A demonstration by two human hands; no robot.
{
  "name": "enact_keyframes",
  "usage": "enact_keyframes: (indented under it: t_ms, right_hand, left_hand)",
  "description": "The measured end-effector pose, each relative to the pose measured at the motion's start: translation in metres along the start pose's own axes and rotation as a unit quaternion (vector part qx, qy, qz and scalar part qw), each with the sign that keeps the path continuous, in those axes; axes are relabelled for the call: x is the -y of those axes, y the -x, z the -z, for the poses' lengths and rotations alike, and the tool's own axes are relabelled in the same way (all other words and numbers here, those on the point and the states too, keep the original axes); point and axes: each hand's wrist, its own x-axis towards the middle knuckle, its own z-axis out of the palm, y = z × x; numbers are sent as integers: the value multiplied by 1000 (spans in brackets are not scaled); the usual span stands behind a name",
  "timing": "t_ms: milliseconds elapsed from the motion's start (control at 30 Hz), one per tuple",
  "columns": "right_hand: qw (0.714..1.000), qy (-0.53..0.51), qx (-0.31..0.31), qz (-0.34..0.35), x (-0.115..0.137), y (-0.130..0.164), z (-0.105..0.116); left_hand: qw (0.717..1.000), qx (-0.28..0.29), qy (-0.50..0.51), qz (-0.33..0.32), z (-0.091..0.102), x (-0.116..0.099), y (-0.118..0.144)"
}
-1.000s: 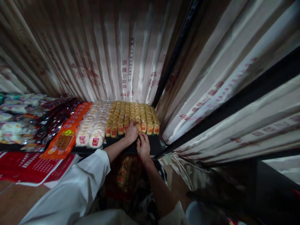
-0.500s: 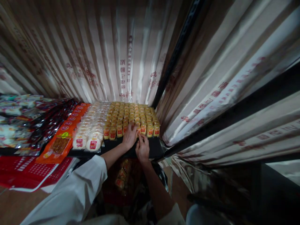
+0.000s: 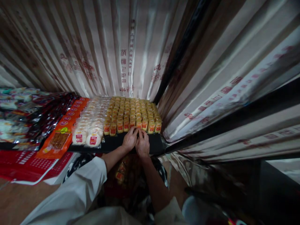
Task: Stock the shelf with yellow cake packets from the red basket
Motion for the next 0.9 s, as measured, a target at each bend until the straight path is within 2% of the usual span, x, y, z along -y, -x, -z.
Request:
enact_keyframes:
  t_ms: [133,300,500,767,900]
  right_hand:
    - [1000,9,7,8,0,-1,-2]
    - [999,27,28,4,1,-1,-3]
    - [999,40,31,17,1,-3,-3]
    - [999,30,10,11,6,-9,2]
    - [999,30,7,18,10,-10,4]
  left_hand:
    - [998,21,-52,-21,3,-1,1]
    - [998,28,-60,-24,15,-7,15]
    - [999,24,-47,-14,26,-7,55]
    - [1000,-1,-2,-3,30,-10,99]
    - [1000,20,-4,-10,34,-11,127]
